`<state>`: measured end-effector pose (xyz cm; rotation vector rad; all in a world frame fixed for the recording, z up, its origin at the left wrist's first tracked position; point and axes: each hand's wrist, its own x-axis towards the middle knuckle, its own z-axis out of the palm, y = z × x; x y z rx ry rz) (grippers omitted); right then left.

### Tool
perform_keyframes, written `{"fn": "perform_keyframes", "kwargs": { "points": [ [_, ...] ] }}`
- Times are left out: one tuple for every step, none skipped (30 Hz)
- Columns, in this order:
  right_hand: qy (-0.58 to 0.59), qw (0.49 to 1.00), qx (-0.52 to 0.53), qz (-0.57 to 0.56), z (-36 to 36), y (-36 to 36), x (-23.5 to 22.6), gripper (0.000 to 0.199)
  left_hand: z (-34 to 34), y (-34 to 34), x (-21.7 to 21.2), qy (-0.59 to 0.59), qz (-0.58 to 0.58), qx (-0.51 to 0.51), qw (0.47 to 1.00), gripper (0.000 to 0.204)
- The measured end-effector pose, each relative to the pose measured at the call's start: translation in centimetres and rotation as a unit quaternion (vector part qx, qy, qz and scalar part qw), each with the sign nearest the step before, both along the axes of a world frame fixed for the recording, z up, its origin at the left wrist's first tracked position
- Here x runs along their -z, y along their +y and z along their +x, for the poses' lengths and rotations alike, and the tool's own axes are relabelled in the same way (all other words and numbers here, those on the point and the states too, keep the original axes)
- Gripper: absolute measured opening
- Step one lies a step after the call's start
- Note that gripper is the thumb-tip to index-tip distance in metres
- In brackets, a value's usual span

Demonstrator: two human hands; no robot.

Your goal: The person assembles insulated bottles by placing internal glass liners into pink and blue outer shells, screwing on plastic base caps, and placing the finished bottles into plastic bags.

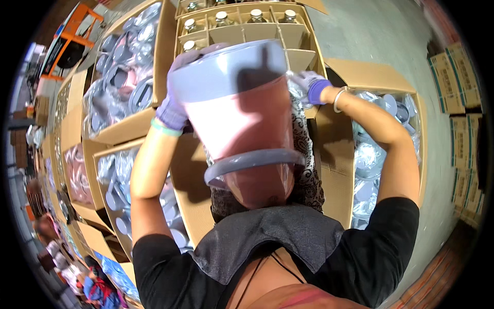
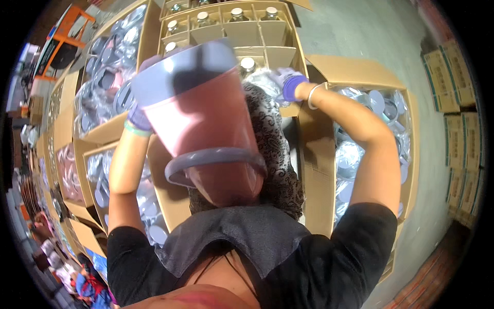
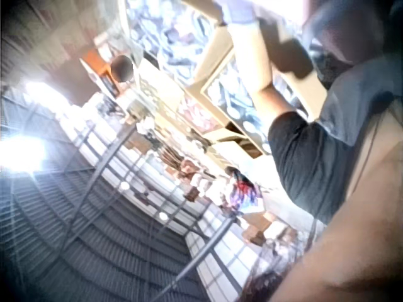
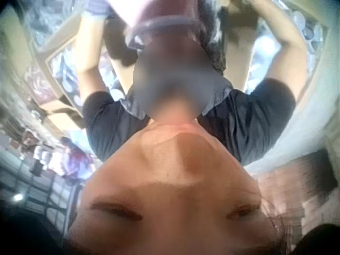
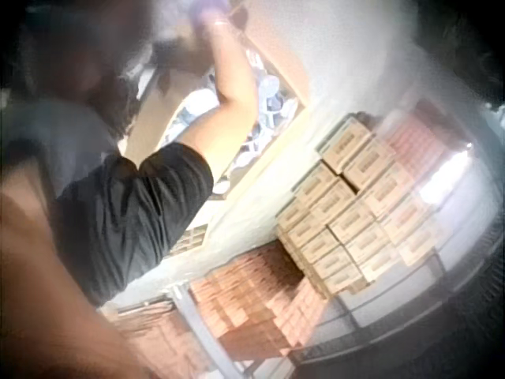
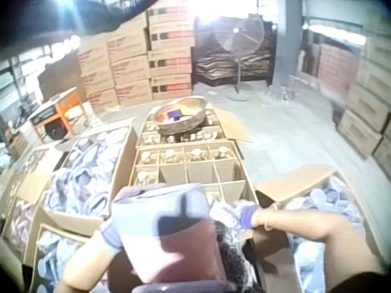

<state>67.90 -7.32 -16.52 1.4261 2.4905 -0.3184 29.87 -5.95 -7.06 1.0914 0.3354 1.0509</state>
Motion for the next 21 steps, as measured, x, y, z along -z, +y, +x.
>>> {"fn": "perform_keyframes", "kwargs": {
  "points": [
    [0.015,0.997,0.041,-0.062,-0.5,1.0,0.0,0.065,0.9,-0.2,-1.9,-0.081,-0.17,0.084,0.978,0.046],
    [0.031,0.989,0.08,-0.123,-0.3,2.3,0.1,0.056,2.0,-0.1,-3.8,-0.156,-0.336,0.162,0.915,0.047],
    [0.149,0.98,0.13,-0.005,0.4,3.2,0.5,0.047,2.6,0.3,-3.3,-0.097,-0.287,0.125,0.945,0.047],
    [0.166,0.972,0.163,-0.023,0.3,6.3,-1.4,0.047,3.2,0.4,-1.9,-0.038,-0.24,0.083,0.967,0.046],
    [0.226,0.955,0.191,0.016,0.8,9.2,-2.6,0.05,4.0,0.7,-0.2,0.02,-0.188,0.043,0.981,0.046],
    [0.275,0.899,0.336,-0.059,0.1,12.1,-5.7,0.055,4.2,1.2,1.5,0.078,-0.132,-0.005,0.988,0.046],
    [0.375,0.885,0.26,0.086,2.8,15.4,-4.9,0.057,5.3,2.3,2.4,0.129,-0.081,-0.017,0.988,0.046],
    [0.422,0.875,0.227,0.065,3.8,17.5,-6.4,0.053,5.4,3.4,3.1,0.184,-0.049,-0.029,0.981,0.045],
    [0.471,0.862,0.189,-0.002,4.7,18.9,-8.6,0.049,5.1,4.2,3.5,0.235,-0.024,-0.037,0.971,0.045],
    [0.52,0.834,0.174,-0.06,6.1,20.1,-10.4,0.045,4.9,5.6,3.4,0.294,-0.01,-0.028,0.955,0.044],
    [0.57,0.792,0.193,-0.101,8.4,21.4,-11.9,0.041,4.8,6.9,3.4,0.348,0.001,-0.009,0.938,0.044],
    [0.65,0.707,0.264,-0.095,11.5,22.8,-12.6,0.035,5.1,8.6,3.7,0.403,0.012,0.017,0.915,0.043],
    [0.719,0.607,0.329,-0.086,14.2,24.0,-13.2,0.03,5.5,10.3,3.8,0.454,0.016,0.046,0.89,0.043],
    [0.777,0.495,0.379,-0.083,14.8,25.0,-13.6,0.026,5.2,11.7,3.7,0.492,0.002,0.056,0.869,0.043],
    [0.774,0.462,0.417,-0.117,10.8,23.8,-15.1,0.03,2.7,12.1,3.8,0.509,-0.053,0.027,0.859,0.042],
    [0.765,0.502,0.371,-0.156,11.8,21.2,-16.3,0.041,1.8,12.6,3.4,0.436,-0.113,-0.016,0.893,0.042],
    [0.706,0.436,0.555,0.062,12.1,21.7,-16.9,0.063,2.2,12.9,3.4,0.23,-0.12,-0.038,0.965,0.034],
    [0.701,0.474,0.513,0.144,11.1,21.2,-16.9,0.07,2.6,14.2,2.9,0.131,-0.267,-0.156,0.942,0.029],
    [0.682,0.504,0.474,0.237,10.8,19.9,-17.2,0.078,3.3,15.1,2.1,0.11,-0.243,-0.16,0.95,0.028],
    [0.614,0.578,0.402,0.355,11.2,19.6,-15.6,0.08,3.8,15.7,1.3,0.088,-0.219,-0.165,0.958,0.028],
    [0.594,0.625,0.323,0.391,9.3,19.5,-13.2,0.08,4.2,15.8,0.5,0.093,-0.198,-0.157,0.963,0.024]
  ]
}}
